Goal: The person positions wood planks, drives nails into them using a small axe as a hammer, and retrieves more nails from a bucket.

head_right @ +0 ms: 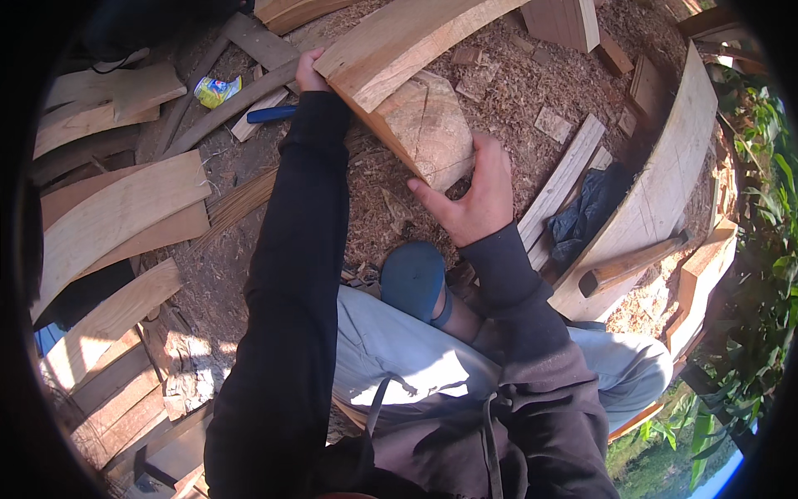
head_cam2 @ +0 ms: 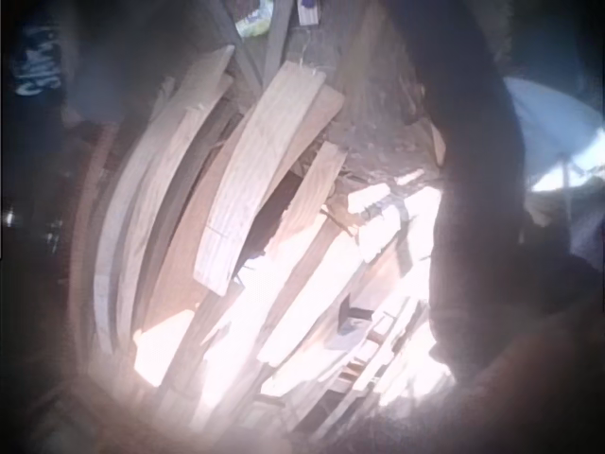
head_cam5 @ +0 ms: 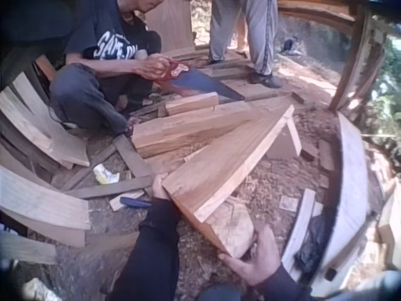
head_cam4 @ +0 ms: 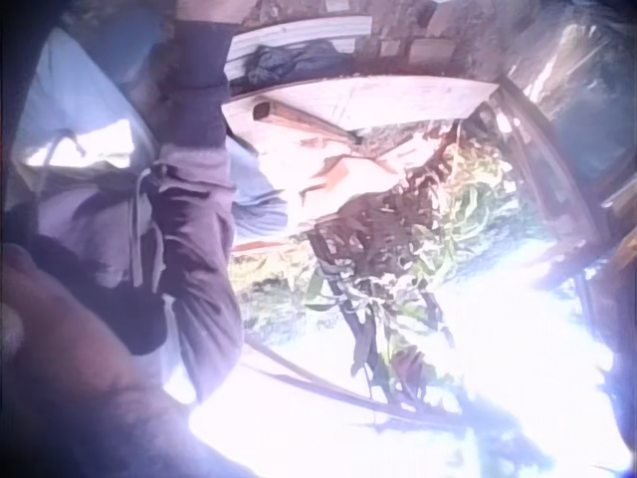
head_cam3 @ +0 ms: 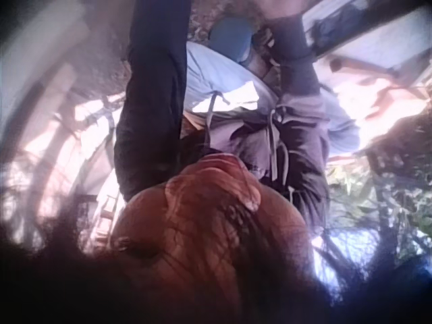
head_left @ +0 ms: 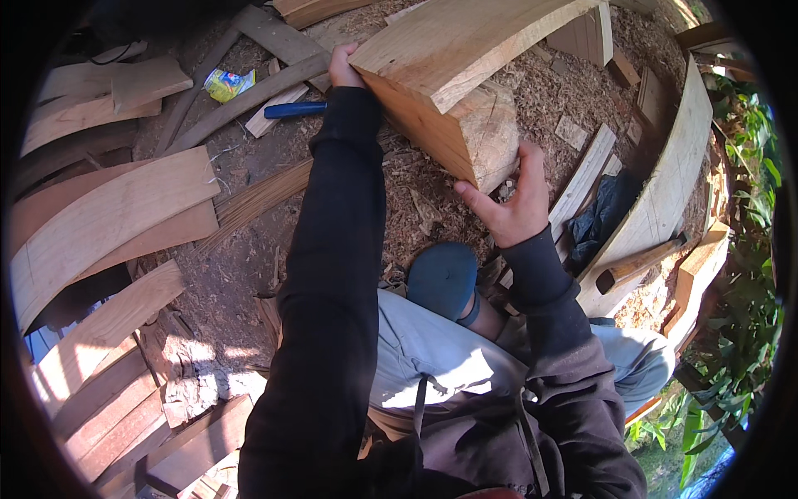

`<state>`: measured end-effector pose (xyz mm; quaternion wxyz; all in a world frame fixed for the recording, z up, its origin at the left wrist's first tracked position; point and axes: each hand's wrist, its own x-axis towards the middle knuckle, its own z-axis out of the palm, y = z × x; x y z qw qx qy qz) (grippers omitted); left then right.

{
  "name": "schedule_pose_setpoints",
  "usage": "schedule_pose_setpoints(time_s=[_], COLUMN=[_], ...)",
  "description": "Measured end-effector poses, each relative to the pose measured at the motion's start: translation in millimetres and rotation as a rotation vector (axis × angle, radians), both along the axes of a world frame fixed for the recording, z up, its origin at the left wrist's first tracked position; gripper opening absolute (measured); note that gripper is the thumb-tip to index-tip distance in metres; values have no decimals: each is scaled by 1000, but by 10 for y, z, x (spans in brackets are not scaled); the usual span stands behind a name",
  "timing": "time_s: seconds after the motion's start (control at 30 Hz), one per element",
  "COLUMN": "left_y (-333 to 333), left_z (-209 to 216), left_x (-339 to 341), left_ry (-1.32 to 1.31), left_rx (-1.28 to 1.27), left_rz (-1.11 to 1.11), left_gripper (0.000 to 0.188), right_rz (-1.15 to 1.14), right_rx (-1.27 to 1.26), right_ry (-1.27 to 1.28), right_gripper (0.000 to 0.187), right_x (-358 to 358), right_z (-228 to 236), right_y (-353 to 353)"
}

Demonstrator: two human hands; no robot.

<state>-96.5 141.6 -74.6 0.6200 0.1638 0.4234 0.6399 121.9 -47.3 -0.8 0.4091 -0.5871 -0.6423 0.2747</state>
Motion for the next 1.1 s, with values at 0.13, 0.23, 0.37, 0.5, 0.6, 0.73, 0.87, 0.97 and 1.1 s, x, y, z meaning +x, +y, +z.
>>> schedule_pose_setpoints(time_s=[0.13, 0.23, 0.37, 0.5, 0.6, 0.73, 0.87, 0.97, 1.1], left_y=[-119, -292, -440, -708, -770, -874, -830, -793, -875], left_z=[78, 131, 115, 314, 368, 417, 220, 44, 81], left_x=[61, 144, 73, 325, 419, 443, 264, 233, 209], left_ry=[77, 96, 187, 220, 234, 263, 265, 199, 215], left_rx=[17, 0, 154, 238, 230, 227, 155, 220, 226], left_rz=[-17, -103, -308, -225, -158, -202, -210, -283, -306], left_gripper=[47, 52, 56, 52, 52, 53, 55, 56, 56], right_rz=[-25, -98, -265, -461, -369, -207, -125, -169, -164], right_rx=[-7, -26, 46, 266, 274, 145, 173, 201, 200], right_ry=[80, -181, -24, -4, -233, -515, -701, -765, -788], right_gripper=[70, 83, 86, 78, 69, 68, 72, 70, 70], right_x=[87, 222, 439, 665, 718, 531, 426, 430, 480], right_z=[-155, -200, -140, 295, 646, 734, 506, 371, 477], right_y=[-114, -351, -611, -379, -11, 633, 935, 865, 865])
